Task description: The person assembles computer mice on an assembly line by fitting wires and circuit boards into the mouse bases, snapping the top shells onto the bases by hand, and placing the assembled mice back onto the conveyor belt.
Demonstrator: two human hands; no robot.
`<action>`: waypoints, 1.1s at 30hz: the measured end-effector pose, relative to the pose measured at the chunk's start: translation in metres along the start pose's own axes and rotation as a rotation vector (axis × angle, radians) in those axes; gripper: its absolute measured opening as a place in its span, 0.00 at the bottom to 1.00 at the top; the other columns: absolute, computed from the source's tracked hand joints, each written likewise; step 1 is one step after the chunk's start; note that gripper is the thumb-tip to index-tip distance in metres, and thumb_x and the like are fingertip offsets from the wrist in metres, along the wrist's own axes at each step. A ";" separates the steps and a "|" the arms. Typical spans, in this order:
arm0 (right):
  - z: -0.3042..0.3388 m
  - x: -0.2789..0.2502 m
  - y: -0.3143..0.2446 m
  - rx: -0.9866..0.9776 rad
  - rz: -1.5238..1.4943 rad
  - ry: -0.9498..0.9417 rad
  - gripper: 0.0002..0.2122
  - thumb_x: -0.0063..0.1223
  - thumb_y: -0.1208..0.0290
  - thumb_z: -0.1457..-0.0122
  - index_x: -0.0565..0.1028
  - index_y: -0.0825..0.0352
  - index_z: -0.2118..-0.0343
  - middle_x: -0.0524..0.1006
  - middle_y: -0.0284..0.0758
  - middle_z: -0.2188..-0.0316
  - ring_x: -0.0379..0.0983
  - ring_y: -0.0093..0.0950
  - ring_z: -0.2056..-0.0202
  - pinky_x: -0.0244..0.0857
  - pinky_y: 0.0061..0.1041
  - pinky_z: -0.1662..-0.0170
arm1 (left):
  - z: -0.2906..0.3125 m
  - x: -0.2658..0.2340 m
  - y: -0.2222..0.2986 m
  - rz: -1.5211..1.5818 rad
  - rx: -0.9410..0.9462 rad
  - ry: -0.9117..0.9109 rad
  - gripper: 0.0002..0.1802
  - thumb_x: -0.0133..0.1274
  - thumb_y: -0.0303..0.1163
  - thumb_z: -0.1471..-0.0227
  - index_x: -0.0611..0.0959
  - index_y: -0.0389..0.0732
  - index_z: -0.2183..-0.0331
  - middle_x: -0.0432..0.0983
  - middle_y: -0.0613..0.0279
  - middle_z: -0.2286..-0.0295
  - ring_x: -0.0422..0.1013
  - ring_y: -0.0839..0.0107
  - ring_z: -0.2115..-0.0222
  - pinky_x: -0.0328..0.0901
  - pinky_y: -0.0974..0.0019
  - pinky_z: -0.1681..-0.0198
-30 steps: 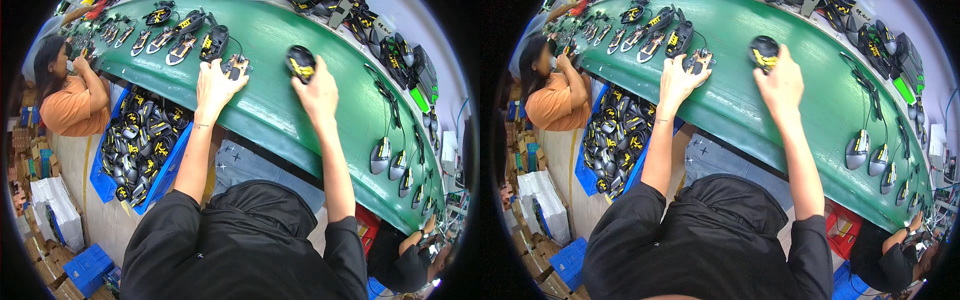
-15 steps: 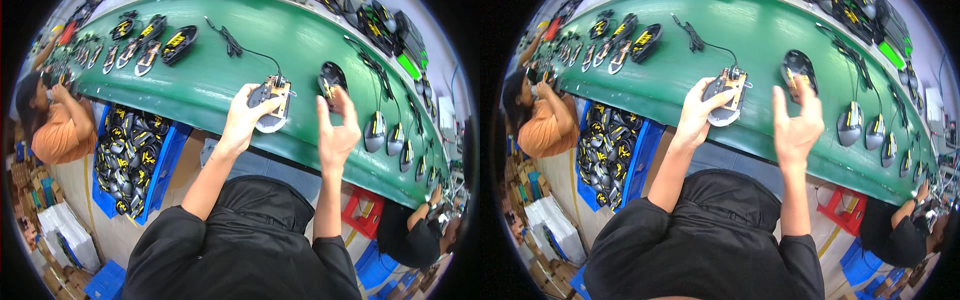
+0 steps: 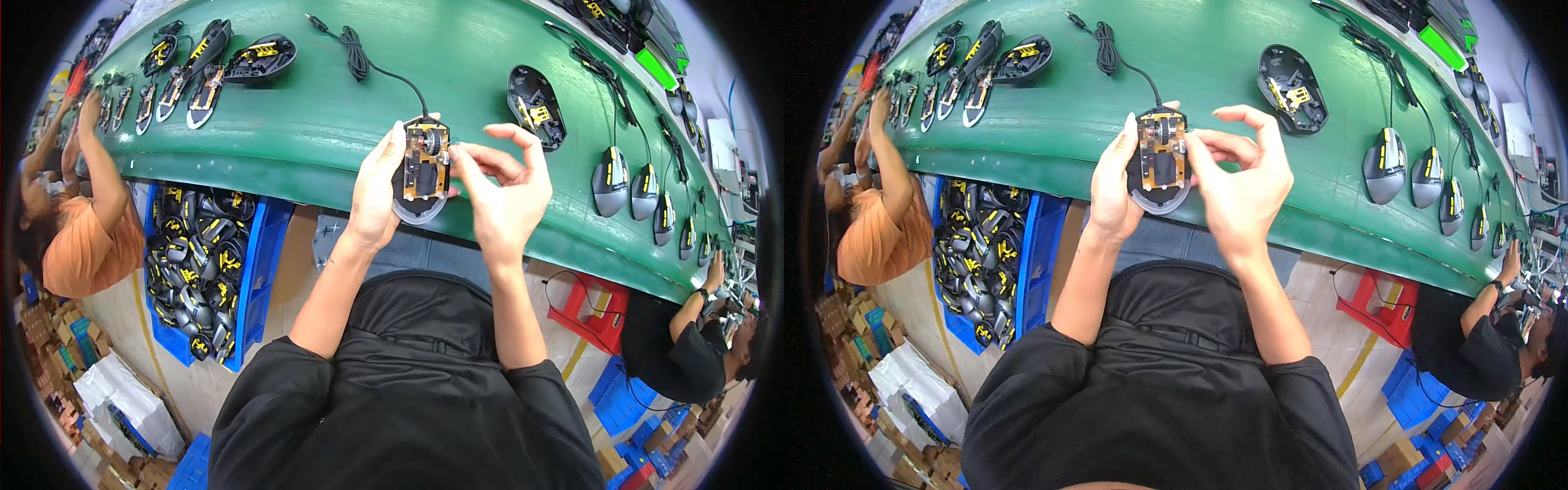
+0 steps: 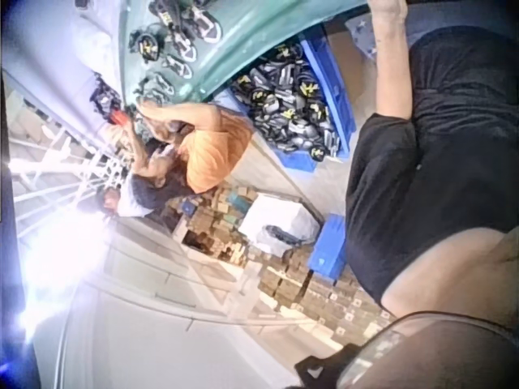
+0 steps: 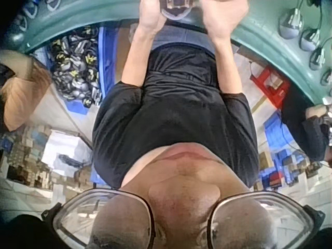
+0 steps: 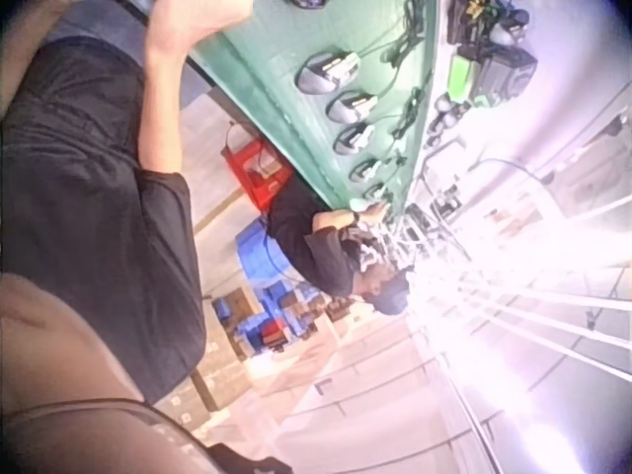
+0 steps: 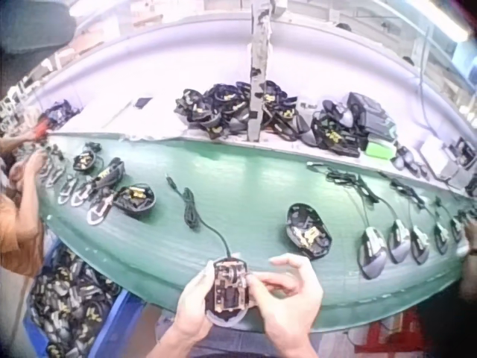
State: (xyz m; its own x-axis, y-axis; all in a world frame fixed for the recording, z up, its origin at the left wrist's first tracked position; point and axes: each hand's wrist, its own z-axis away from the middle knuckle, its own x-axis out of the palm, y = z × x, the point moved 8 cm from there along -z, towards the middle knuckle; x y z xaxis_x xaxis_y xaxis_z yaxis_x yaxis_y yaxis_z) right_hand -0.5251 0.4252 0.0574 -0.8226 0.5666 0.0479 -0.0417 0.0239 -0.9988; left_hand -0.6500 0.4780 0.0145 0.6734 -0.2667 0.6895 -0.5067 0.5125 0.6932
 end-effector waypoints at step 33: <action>0.030 0.036 -0.035 -0.766 0.997 -0.231 0.13 0.58 0.83 0.51 0.74 0.68 0.60 0.77 0.37 0.68 0.74 0.35 0.64 0.67 0.32 0.59 | -0.013 -0.001 0.004 -0.128 0.153 0.003 0.10 0.56 0.29 0.47 0.77 0.35 0.63 0.77 0.64 0.69 0.72 0.79 0.67 0.69 0.71 0.62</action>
State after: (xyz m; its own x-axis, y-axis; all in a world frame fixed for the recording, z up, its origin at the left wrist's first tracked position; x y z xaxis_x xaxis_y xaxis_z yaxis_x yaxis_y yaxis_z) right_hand -0.5703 0.4207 0.0947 -0.3909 0.4592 -0.7977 0.9204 0.1832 -0.3455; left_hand -0.6458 0.4908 0.0141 0.7394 -0.3192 0.5928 -0.4922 0.3445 0.7994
